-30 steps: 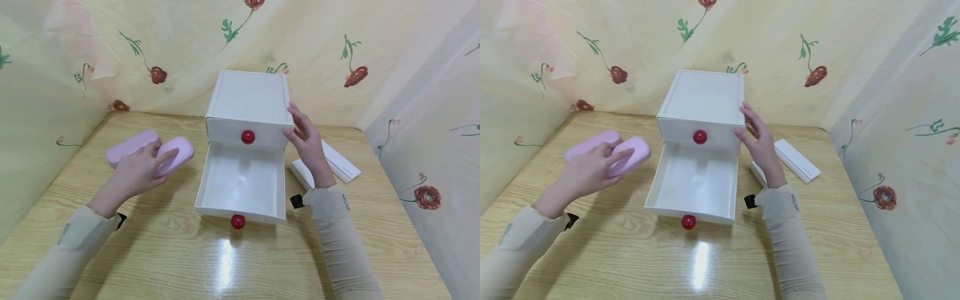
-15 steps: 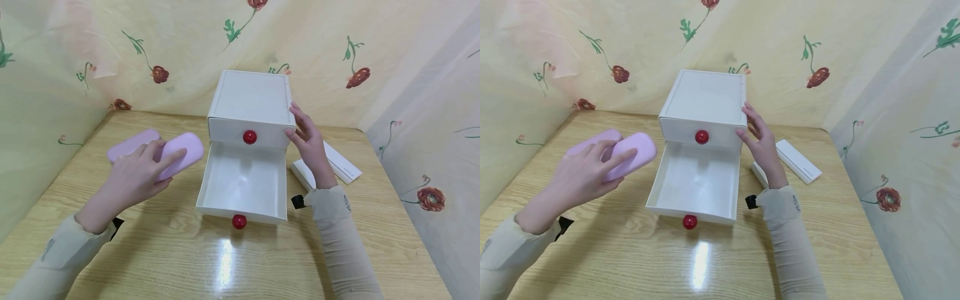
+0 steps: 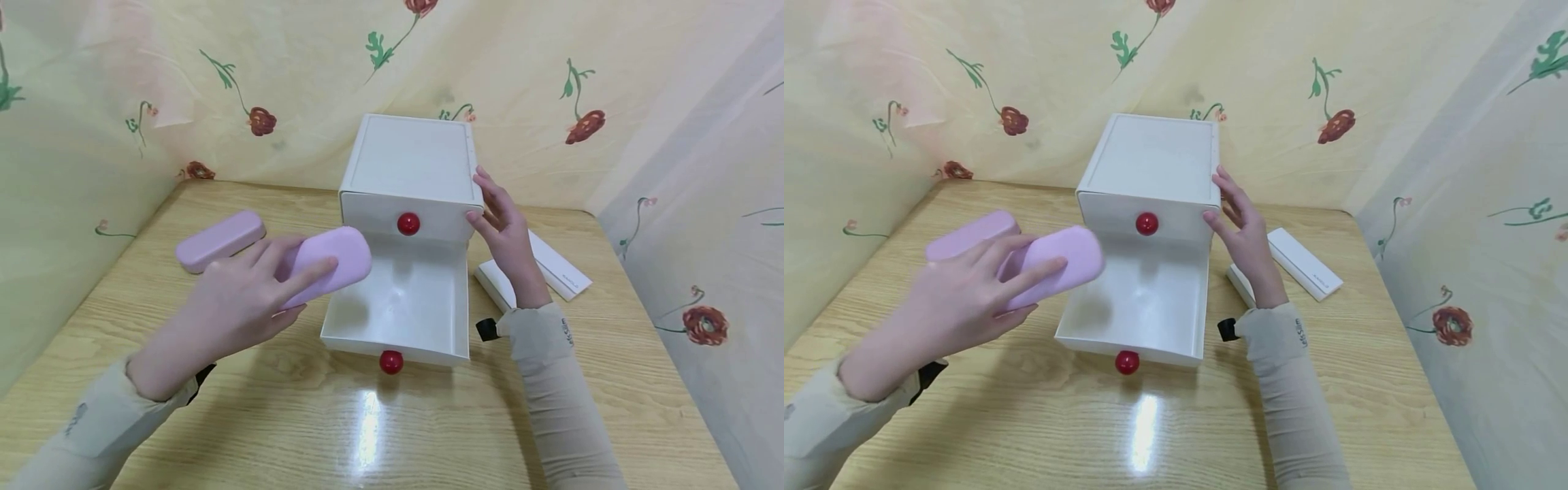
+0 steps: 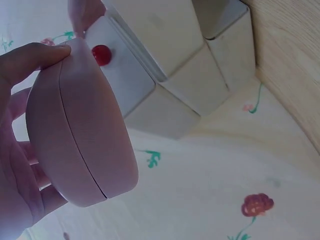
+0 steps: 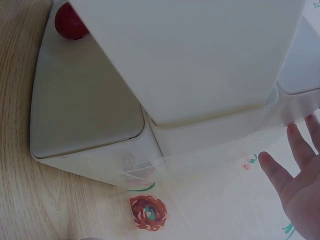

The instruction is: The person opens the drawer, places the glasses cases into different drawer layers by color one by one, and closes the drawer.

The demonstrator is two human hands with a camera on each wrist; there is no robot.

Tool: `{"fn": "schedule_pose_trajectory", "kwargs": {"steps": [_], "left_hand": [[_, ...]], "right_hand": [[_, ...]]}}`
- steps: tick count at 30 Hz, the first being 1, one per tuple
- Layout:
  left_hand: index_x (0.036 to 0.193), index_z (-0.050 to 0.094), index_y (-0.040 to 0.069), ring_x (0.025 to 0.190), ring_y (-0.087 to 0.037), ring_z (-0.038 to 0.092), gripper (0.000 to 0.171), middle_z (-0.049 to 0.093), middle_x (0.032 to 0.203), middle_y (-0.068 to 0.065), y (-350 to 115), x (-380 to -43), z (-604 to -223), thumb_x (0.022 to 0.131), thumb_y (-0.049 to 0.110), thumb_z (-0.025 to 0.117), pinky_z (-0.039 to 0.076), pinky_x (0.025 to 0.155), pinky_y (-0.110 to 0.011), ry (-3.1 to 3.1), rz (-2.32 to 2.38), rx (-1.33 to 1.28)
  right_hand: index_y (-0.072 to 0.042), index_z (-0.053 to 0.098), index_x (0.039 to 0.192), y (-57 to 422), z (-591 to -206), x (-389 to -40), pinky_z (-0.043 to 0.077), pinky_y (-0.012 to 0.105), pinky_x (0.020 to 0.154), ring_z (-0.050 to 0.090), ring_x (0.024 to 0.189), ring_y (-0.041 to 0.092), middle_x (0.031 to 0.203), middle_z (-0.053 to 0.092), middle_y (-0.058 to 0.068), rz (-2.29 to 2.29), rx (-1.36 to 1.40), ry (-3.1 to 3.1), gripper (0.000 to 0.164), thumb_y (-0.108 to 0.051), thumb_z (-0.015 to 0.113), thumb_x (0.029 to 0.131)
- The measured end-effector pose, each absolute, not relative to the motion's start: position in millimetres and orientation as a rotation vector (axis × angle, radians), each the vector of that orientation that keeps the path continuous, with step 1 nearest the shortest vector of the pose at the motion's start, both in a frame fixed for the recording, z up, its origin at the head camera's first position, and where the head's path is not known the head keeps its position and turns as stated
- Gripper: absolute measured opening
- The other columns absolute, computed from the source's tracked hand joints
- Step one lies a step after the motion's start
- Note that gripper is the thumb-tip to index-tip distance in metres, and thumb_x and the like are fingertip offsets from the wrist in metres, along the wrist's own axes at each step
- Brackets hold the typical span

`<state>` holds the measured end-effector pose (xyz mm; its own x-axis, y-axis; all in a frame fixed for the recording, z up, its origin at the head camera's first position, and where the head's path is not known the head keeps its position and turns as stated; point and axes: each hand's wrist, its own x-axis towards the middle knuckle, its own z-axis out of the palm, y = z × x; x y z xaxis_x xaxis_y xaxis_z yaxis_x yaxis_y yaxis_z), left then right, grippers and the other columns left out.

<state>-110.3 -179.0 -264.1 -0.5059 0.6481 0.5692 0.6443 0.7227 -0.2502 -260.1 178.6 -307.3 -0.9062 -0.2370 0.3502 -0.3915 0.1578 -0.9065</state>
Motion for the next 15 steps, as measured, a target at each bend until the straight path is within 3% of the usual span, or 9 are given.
{"fn": "schedule_pose_trajectory", "kwargs": {"steps": [9,15], "left_hand": [[0.126,0.06,0.028,0.084,-0.033,0.066,0.066,0.064,0.114,-0.017,-157,-110,-266,0.065,0.025,0.084,0.046,0.04,-0.034,-2.237,0.015,-1.038],[0.125,0.06,0.03,0.09,-0.032,0.068,0.055,0.065,0.116,-0.015,-142,-112,-267,0.073,0.025,0.078,0.052,0.046,-0.036,-2.191,0.02,-1.072]], "right_hand": [[-0.02,0.043,0.146,179,-306,-259,0.024,0.059,0.117,0.028,0.148,0.022,0.159,0.029,-0.011,1.87,0.624,-2.292,0.053,-0.015,0.059,0.096],[-0.019,0.043,0.146,179,-305,-259,0.024,0.059,0.117,0.028,0.148,0.022,0.159,0.029,-0.011,1.869,0.624,-2.295,0.053,-0.016,0.06,0.096]]}}
